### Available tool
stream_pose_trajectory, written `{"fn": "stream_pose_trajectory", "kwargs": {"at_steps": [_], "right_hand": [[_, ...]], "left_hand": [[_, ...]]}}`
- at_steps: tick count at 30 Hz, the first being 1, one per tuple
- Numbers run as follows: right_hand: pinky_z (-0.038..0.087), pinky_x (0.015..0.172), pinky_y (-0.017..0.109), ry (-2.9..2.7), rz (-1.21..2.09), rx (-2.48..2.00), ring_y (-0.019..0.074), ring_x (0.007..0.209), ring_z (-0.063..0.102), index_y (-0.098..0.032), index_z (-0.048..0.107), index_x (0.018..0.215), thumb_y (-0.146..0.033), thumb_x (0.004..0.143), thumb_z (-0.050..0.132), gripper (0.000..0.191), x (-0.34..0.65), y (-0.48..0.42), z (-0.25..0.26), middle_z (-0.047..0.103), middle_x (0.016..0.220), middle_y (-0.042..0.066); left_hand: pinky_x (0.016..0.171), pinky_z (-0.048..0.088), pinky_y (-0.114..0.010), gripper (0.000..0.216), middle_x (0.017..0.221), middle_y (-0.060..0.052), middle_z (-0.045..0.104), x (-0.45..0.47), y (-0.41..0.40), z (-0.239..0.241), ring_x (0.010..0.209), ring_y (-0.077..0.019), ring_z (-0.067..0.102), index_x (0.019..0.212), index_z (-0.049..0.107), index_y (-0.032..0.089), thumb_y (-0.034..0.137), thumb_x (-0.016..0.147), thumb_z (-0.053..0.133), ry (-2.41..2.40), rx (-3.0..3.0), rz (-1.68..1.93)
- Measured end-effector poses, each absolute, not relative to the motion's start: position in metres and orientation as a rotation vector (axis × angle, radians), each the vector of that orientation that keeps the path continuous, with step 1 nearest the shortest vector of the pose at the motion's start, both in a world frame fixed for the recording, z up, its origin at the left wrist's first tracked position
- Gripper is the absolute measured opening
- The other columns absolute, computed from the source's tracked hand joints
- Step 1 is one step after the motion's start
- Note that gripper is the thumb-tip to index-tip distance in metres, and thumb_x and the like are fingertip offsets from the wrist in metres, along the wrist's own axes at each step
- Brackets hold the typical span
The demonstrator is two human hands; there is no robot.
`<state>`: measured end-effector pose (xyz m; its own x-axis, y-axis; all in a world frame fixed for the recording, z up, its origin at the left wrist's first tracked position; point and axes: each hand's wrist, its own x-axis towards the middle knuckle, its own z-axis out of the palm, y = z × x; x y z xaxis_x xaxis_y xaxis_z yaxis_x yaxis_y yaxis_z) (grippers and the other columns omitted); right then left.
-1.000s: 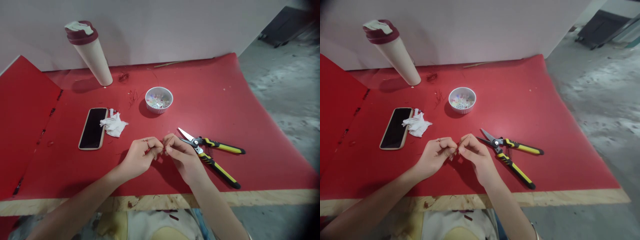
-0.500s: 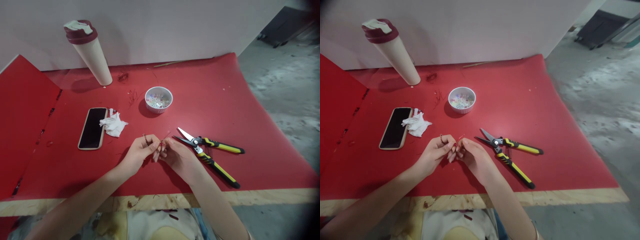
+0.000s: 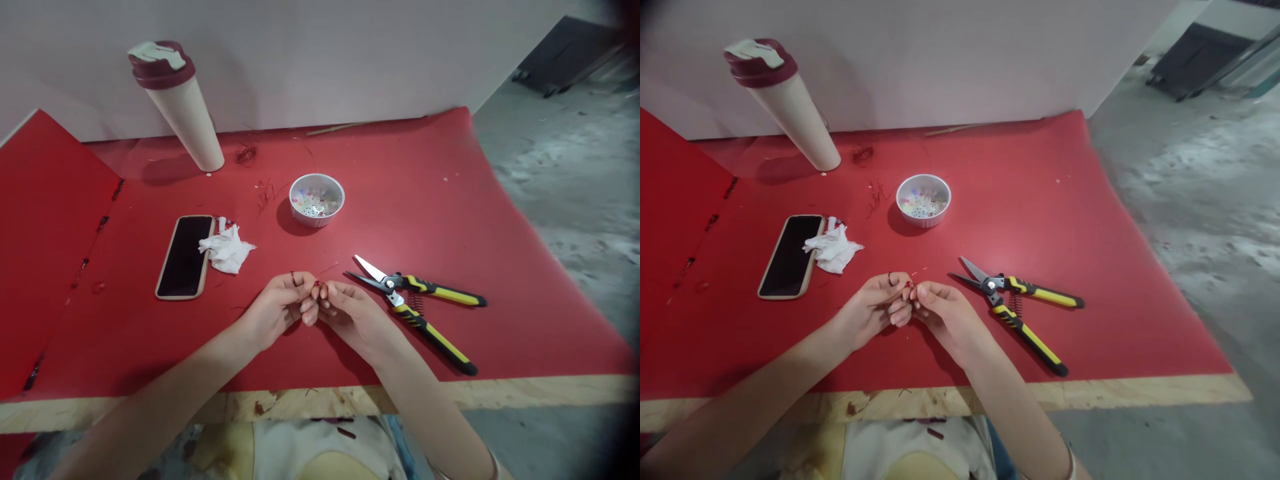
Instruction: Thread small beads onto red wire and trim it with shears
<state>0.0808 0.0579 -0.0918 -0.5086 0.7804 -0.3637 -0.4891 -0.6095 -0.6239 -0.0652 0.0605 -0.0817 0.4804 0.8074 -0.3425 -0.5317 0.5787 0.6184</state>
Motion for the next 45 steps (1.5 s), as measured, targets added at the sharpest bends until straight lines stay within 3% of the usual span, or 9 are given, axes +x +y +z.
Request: {"fn": "stream_pose_trajectory", "kwargs": {"at_steps": [9,16,19,28,37,45], "right_hand": [[0.039,0.060,0.026,-0.639,2.103,-0.745,0.0123,0.062,0.047,-0.017,0.056,0.060,-0.028,0.077,0.063,0.022,0.083,0.055,-0.084,0.050,0.063,-0.001],[0.024,0.046,0.020,-0.621,2.078,-0.876,0.0072,0.048,0.031,-0.019,0.047,0.065,-0.031,0.081,0.060,0.024,0.079,0.052,-0.073,0.035,0.054,-0.006],[0.021,0.045,0.020,-0.607,2.083,-0.835,0.0062,0.044,0.026,-0.019,0.046,0.066,-0.030,0.082,0.058,0.023,0.078,0.051,-0.073,0.036,0.051,-0.007],[0.025,0.047,0.020,-0.617,1.990,-0.882,0.0063,0.047,0.024,-0.018,0.048,0.063,-0.030,0.077,0.065,0.025,0.080,0.052,-0.077,0.030,0.051,-0.008],[0.027,0.051,0.023,-0.801,1.948,-0.866,0.0085,0.054,0.036,-0.018,0.051,0.065,-0.033,0.079,0.062,0.024,0.080,0.053,-0.078,0.045,0.058,-0.004],[0.028,0.054,0.025,-0.848,1.922,-0.866,0.0102,0.055,0.038,-0.018,0.052,0.067,-0.033,0.081,0.060,0.022,0.079,0.052,-0.078,0.050,0.061,-0.002]], "left_hand": [[0.052,0.037,-0.022,0.025,0.055,0.003,0.049,-0.065,0.059,-0.073,0.045,-0.0068,0.046,0.064,0.053,0.014,0.033,0.079,0.060,0.796,0.958,0.900],[0.056,0.036,-0.023,0.022,0.058,0.002,0.049,-0.068,0.054,-0.064,0.057,-0.0106,0.048,0.064,0.051,0.018,0.020,0.085,0.045,1.163,1.556,0.880],[0.058,0.036,-0.023,0.022,0.061,0.002,0.049,-0.068,0.052,-0.065,0.059,-0.0107,0.047,0.065,0.050,0.018,0.017,0.085,0.044,1.199,1.704,0.909],[0.063,0.037,-0.023,0.028,0.062,0.002,0.046,-0.067,0.054,-0.065,0.061,-0.0104,0.045,0.064,0.044,0.018,0.028,0.089,0.039,1.116,1.580,0.819],[0.055,0.035,-0.021,0.032,0.056,0.004,0.047,-0.067,0.059,-0.065,0.051,-0.0073,0.044,0.062,0.047,0.017,0.037,0.087,0.044,1.090,1.361,0.733],[0.056,0.038,-0.020,0.036,0.053,0.003,0.047,-0.066,0.059,-0.068,0.053,-0.0075,0.046,0.057,0.046,0.016,0.037,0.087,0.046,1.045,1.222,0.789]]}}
